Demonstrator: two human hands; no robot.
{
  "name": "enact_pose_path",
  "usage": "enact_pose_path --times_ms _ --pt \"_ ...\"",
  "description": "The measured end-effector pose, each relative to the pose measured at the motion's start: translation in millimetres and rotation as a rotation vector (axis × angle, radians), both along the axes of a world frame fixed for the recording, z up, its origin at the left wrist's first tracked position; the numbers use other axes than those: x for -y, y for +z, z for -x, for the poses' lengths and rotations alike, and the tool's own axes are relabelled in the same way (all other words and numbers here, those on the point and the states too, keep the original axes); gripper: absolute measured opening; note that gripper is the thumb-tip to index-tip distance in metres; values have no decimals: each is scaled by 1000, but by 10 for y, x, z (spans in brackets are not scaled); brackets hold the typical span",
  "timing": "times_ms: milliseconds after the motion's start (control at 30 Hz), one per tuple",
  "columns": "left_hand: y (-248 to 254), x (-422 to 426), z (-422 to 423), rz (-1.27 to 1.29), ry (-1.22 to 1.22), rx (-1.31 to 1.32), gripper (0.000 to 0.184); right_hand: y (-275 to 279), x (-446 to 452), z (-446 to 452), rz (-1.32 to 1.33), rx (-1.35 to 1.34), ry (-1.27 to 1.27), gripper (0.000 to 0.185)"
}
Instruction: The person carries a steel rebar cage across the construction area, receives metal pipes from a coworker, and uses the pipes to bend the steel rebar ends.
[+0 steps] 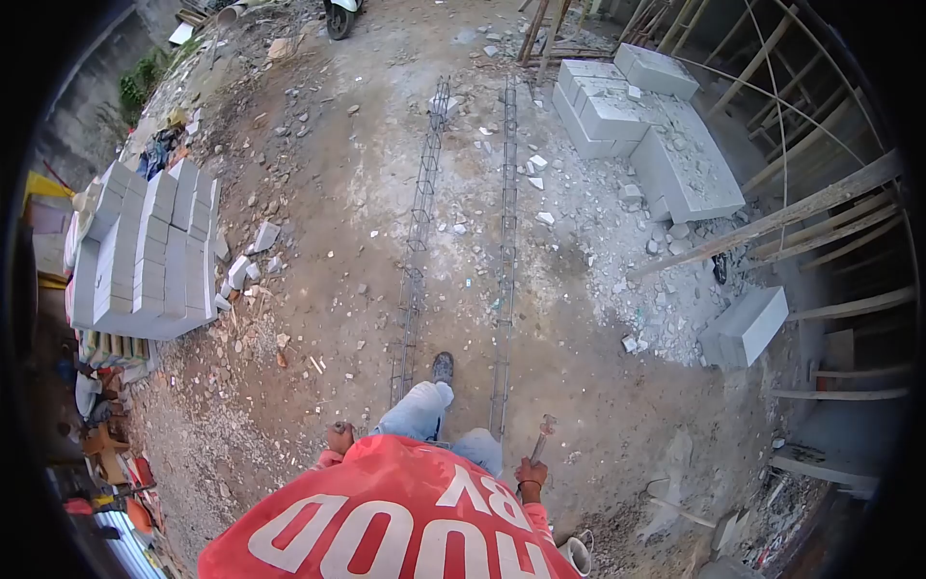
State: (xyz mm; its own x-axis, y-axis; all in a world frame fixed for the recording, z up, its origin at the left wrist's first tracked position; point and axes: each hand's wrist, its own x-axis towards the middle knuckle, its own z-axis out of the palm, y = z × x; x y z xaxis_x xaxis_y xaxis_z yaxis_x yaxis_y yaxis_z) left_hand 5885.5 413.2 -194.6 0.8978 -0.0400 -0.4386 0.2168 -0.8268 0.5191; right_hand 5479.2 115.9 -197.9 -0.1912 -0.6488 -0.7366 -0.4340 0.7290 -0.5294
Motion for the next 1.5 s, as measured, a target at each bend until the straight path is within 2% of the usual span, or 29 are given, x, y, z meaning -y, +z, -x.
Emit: enact_pose_path --times_ms 33,67,133,167,200,300,367,500,567,600,667,733,800,833,867,900,967,1000,1100,1167,1267,1333,1400,1500 --pt "-146 338 -339 68 69 140 32 14 93 -205 -73 12 23 24" --pt "-139 763 -697 199 90 219 32 236 249 -450 -76 -61 165 30" --pt "37 1602 -1451 528 126 101 35 -492 367 -406 -20 -123 346 36" --pt "314 2078 -1755 671 84 83 37 -869 426 -375 12 -158 433 38" --pt "587 2532 -2038 814 42 65 40 -1073 586 -469 -71 -285 503 40" --pt "688 3570 -2856 878 -6 169 43 -909 1269 -1109 -152 -323 538 40" --pt "667 4227 -3320 955 -16 202 39 -864 1830 -1576 -170 -331 549 40" --pt "130 5119 -3968 960 -31 191 38 -959 3085 -2413 -155 -375 614 39" --pt "-48 5572 -4237 760 118 228 43 -928 3827 -2894 -117 -404 653 39" --pt "-110 5709 -4343 738 110 218 43 -884 4215 -3105 -94 -406 655 39" --pt "-282 5892 -4467 628 220 67 41 -687 4986 -3634 -65 -363 596 39" --pt "-643 5935 -4561 513 233 65 41 -504 5873 -4276 -141 -234 420 37" --pt "-764 6031 -4721 377 203 7 37 -350 6713 -4870 12 -132 395 30" --pt "-783 6135 -4772 376 206 -9 37 -256 7093 -5180 176 -175 475 30" --pt "-807 6257 -4830 231 197 56 37 -163 7441 -5488 338 -217 555 31" --pt "-861 6445 -4923 85 189 119 36 -39 7772 -5823 335 -231 561 31" --pt "-713 6901 -5219 134 179 29 35 161 8383 -6473 143 -5 317 35" --pt "-749 7070 -5424 184 160 -42 35 147 8637 -6720 175 38 325 37" --pt "-1110 7725 -6171 266 183 -38 37 -59 9233 -7372 272 -11 328 38" --pt "-1277 8228 -6682 322 305 -78 41 -120 9497 -7647 325 -103 312 35" --pt "-574 9579 -7719 507 238 -6 46 118 9906 -8059 278 -84 321 35" --pt "-218 10315 -8285 675 102 78 44 206 10259 -8257 287 -106 373 36" --pt "217 11069 -8736 750 85 131 42 325 10625 -8492 307 -108 391 37" --pt "476 12025 -9263 1004 188 168 40 470 11242 -8881 329 -96 413 39"
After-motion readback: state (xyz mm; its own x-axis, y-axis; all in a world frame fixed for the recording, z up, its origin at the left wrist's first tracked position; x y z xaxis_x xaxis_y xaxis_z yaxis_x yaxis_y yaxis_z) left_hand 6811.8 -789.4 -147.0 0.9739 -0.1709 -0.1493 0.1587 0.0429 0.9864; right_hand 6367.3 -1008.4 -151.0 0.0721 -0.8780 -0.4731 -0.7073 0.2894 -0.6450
